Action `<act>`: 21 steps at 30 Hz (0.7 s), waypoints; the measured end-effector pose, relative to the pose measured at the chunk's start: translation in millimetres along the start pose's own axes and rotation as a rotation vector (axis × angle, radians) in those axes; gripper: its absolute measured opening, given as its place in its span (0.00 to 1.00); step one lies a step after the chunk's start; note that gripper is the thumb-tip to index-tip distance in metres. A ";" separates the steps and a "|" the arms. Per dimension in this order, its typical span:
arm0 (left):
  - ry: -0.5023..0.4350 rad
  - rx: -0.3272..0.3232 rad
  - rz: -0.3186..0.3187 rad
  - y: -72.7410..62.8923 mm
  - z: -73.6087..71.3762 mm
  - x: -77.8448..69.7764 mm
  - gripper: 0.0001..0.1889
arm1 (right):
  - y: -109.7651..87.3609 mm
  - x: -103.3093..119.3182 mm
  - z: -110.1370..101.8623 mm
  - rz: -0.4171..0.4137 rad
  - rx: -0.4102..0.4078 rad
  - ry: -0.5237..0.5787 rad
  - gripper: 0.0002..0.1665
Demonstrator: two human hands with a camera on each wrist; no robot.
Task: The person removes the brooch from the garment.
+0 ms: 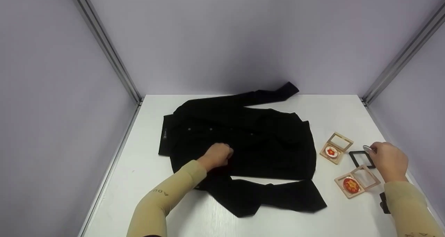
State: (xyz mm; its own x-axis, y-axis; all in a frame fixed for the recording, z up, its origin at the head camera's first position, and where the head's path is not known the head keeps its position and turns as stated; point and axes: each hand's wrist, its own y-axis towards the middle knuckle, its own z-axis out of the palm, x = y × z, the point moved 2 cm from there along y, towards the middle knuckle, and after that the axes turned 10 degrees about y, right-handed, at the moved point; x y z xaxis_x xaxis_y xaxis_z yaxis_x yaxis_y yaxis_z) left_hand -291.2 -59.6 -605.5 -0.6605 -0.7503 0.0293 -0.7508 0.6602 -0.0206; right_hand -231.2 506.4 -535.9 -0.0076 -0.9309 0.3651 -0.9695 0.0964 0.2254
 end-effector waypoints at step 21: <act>-0.011 0.015 -0.035 1.2 5.6 -0.6 0.09 | 14.7 -3.3 20.7 -0.265 0.153 -0.173 0.05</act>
State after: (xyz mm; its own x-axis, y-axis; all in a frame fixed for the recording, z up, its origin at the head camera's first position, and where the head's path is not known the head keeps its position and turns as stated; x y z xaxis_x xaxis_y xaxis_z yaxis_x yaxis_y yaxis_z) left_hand -291.7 -58.6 -611.1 -0.6337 -0.7734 0.0194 -0.7735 0.6329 -0.0345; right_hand -250.5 503.6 -552.5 0.2202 -0.9637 0.1510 -0.9688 -0.1980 0.1488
